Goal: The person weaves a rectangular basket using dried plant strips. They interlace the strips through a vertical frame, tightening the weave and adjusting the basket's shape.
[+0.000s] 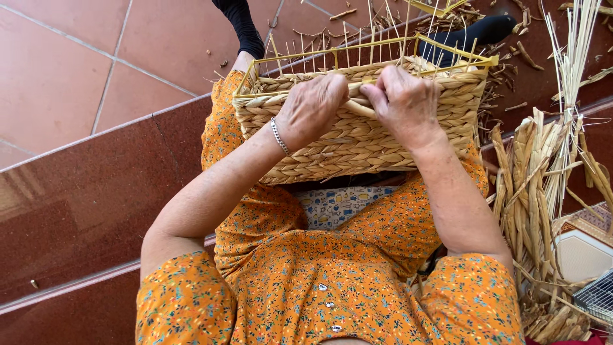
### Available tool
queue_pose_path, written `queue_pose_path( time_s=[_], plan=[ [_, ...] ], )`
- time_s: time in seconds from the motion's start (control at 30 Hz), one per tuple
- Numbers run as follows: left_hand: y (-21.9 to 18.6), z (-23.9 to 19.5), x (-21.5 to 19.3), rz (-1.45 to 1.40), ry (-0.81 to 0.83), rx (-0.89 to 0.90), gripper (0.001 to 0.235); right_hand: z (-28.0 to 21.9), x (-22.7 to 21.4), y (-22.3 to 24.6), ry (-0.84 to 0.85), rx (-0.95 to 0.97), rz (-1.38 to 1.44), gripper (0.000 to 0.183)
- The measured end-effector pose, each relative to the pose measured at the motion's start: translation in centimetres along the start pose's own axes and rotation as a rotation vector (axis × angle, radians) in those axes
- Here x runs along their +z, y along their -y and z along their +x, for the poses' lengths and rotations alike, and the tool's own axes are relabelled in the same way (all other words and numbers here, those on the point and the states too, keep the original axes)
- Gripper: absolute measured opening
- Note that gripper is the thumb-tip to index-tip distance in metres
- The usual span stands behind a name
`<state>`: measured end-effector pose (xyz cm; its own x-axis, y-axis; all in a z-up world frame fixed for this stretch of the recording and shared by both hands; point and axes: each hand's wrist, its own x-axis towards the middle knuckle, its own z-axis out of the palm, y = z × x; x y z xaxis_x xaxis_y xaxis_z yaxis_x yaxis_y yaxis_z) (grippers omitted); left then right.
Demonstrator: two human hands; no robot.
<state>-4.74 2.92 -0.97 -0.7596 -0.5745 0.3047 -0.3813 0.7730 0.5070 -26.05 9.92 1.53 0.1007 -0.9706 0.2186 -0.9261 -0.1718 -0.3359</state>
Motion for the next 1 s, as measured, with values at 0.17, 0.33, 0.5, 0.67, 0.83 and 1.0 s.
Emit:
queue_pose_path(
  time_s=[0.17, 0.33, 0.5, 0.67, 0.83, 1.0],
  plan=[
    [1.0, 3.3, 1.2, -0.06, 0.279, -0.38, 0.012, -2.7, -0.6, -0.2, 0.078, 0.161, 0.317, 0.019],
    [3.3, 4.6, 1.1, 0.213, -0.076, 0.007, 0.019, -3.4, -3.0, -0.5, -0.163, -0.113, -0.148, 0.017],
    [4.2, 4.2, -0.4, -0.361, 0.417, -0.406, 0.027, -7.2, -3.8, 3.1, -0.284, -0.044, 0.103, 0.008],
    [2.1, 3.0, -1.9, -0.343, 0.399, -0.425, 0.03, -11.7, 1.0, 6.6, 0.119, 0.504, 0.906, 0.034],
    [0.6, 0.9, -3.0, -0.43, 0.437, -0.444, 0.024, -13.2, 4.7, 7.7, -0.43, 0.649, 1.772, 0.039],
    [0.4, 0.5, -3.1, -0.496, 0.504, -0.461, 0.019, -12.9, 5.6, 8.5, -0.542, 0.562, 1.448, 0.038]
  ],
)
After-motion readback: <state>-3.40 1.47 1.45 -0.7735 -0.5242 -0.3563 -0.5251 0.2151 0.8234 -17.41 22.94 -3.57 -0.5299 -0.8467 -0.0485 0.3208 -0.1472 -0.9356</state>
